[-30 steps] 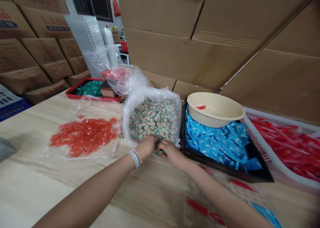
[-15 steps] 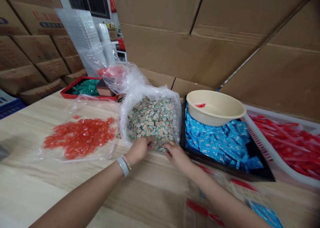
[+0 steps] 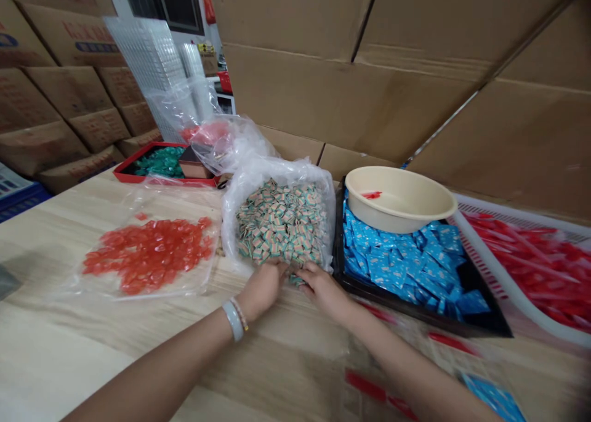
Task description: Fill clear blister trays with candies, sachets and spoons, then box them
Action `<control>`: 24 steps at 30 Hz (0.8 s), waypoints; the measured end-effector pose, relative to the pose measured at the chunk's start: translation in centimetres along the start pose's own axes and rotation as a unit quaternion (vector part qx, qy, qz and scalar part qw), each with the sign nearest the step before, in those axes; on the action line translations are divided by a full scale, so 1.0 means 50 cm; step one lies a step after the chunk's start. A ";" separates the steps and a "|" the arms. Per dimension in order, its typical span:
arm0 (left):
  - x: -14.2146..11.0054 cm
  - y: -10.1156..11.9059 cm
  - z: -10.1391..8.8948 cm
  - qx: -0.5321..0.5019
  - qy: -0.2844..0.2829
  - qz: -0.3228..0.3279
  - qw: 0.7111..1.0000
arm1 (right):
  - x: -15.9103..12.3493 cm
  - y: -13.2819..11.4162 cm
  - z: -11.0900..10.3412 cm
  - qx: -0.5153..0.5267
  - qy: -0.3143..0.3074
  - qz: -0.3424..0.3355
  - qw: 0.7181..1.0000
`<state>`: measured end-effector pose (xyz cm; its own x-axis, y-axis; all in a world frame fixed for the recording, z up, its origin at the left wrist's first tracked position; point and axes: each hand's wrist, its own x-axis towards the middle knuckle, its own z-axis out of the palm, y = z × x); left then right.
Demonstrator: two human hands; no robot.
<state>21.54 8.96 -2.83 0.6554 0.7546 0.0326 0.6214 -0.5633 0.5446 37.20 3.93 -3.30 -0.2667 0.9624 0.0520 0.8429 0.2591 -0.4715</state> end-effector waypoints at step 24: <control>0.015 -0.014 0.000 -0.176 0.093 -0.083 0.977 | -0.004 -0.019 0.011 -0.074 0.089 0.042 0.992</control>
<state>21.61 9.90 -3.20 0.4488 0.8920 0.0544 0.5045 -0.3031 0.8085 36.23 3.43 -3.35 -0.1171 0.9769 0.1787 0.9214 0.1740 -0.3475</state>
